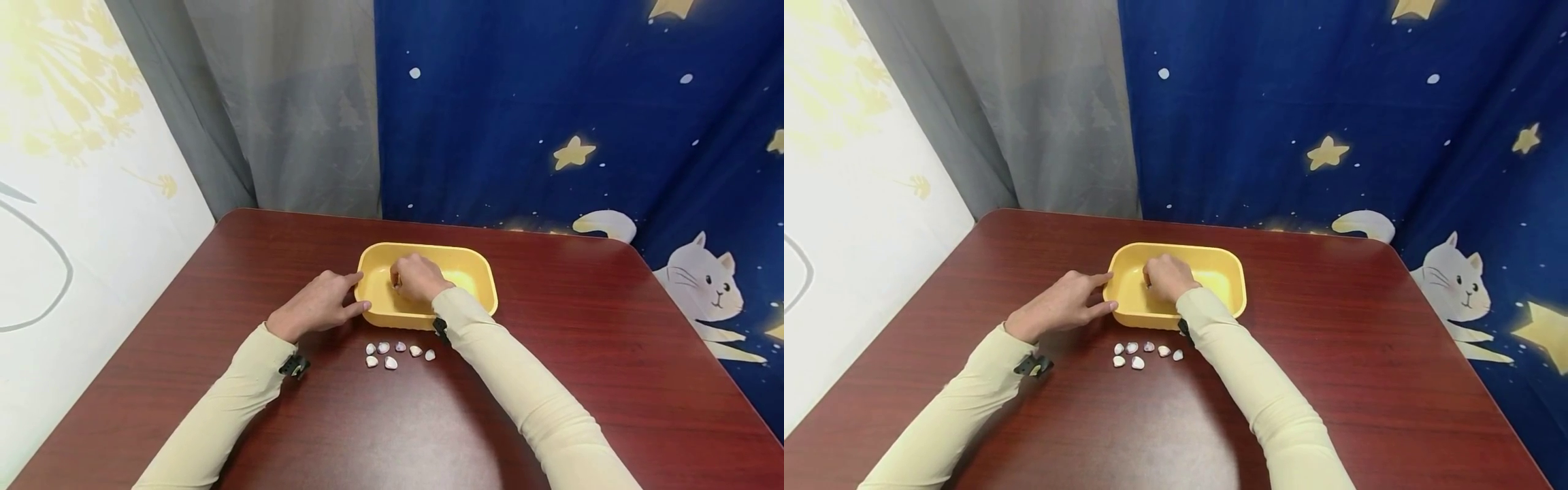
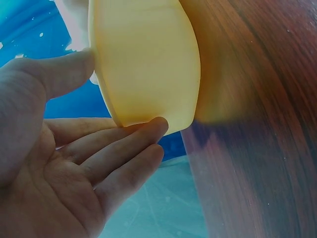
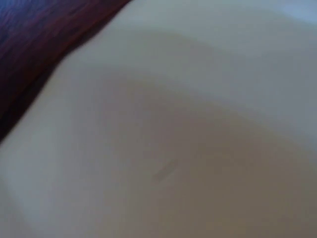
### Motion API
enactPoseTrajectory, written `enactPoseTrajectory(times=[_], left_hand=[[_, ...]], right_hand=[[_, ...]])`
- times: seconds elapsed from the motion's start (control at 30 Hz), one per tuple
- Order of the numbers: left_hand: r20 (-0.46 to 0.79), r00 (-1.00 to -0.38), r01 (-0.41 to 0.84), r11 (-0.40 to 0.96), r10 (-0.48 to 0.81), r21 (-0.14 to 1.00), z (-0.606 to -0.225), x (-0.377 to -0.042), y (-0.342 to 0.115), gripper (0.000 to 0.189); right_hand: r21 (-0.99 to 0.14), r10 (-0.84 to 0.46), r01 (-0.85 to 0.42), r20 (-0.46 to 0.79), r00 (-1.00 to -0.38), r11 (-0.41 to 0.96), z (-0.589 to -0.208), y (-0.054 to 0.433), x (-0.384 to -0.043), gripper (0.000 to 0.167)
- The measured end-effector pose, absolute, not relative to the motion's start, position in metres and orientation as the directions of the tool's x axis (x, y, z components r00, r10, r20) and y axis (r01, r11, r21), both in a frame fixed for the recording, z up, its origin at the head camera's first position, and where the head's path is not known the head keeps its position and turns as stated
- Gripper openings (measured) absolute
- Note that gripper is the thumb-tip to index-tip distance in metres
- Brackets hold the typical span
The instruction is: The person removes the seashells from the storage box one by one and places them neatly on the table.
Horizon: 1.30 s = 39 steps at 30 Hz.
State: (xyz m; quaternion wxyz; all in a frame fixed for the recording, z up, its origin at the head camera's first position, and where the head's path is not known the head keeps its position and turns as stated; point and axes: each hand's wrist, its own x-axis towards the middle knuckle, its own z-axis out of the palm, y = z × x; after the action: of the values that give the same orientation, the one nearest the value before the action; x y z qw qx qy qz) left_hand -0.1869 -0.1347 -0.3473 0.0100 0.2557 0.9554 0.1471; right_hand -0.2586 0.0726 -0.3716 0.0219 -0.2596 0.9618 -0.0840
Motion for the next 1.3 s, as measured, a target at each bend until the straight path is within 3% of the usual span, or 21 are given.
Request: enactPoseTrajectory(times=[0.4, 0.97, 1.3], left_hand=[[0.080, -0.858, 0.507, 0.813, 0.507, 0.286, -0.351, -0.187, -0.135, 0.062], [0.081, -0.868, 0.490, 0.822, 0.489, 0.289, -0.350, -0.185, -0.134, 0.063], [0.082, -0.868, 0.491, 0.822, 0.490, 0.290, -0.348, -0.185, -0.133, 0.062]], right_hand=[[-0.223, -0.496, -0.489, 0.028, -0.868, 0.843, -0.369, 0.088, -0.250, 0.010], [-0.334, -0.604, -0.623, 0.171, -0.778, 0.708, -0.352, 0.111, -0.217, 0.004], [-0.333, -0.616, -0.659, 0.238, -0.751, 0.674, -0.347, 0.117, -0.200, 0.006]])
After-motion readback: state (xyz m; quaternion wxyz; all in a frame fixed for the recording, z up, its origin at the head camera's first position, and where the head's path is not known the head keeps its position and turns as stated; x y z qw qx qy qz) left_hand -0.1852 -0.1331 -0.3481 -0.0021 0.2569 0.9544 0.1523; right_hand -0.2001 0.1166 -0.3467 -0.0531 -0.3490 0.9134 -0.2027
